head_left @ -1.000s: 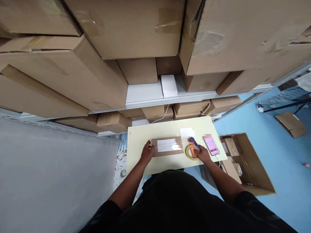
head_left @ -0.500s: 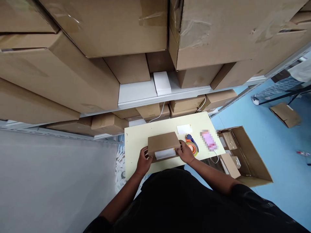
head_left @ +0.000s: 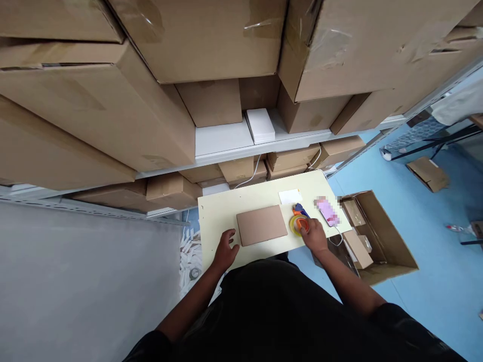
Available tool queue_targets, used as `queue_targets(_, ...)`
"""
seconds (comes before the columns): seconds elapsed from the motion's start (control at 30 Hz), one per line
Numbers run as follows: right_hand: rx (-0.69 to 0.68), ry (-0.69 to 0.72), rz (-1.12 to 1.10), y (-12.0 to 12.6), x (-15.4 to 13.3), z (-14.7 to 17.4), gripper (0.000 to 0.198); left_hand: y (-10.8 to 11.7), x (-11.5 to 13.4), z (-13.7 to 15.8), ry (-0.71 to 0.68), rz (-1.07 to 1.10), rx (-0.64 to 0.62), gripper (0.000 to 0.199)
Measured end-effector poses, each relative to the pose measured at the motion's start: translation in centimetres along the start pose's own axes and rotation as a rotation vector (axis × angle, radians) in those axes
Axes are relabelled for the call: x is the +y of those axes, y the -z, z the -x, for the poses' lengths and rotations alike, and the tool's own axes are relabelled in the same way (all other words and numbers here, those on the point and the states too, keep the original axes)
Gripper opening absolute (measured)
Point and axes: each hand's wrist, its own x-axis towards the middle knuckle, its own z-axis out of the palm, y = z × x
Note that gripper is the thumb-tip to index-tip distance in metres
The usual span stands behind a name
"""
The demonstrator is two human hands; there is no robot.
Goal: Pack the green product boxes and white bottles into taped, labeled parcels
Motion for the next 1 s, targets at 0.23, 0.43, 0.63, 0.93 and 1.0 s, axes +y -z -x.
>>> queue_targets(0.23, -0.046, -0.238, 0.177, 0.0, 4.4, -2.1, 0.059, 1.6, 3.5, -0.6, -0.094, -0.162, -0.031, 0.032)
queue_targets(0.43, -0.351, -0.305, 0.074, -0.8, 5.6, -5.7, 0.054, -2.1, 9.5, 0.7, -0.164, -0.225, -0.057, 0.024)
queue_targets(0.63, -0.337, -0.17, -0.015, 0.1, 6.2, -6.0, 0.037, -10.2, 16.1, -3.1, 0.042, -0.166, -0.284, 0.022)
queue_targets(0.93, -0.033, 0.193, -0.232, 4.1, 6.0, 0.5, 0.06, -17.9, 20.9, -7.5, 0.58, 0.413, -0.441, 0.043)
queue_targets(1.0, -0.005, 0.197, -0.231, 4.7, 5.5, 1.4, 0.062, -18.1, 21.0, -6.6, 0.609, 0.477, -0.444, 0.032)
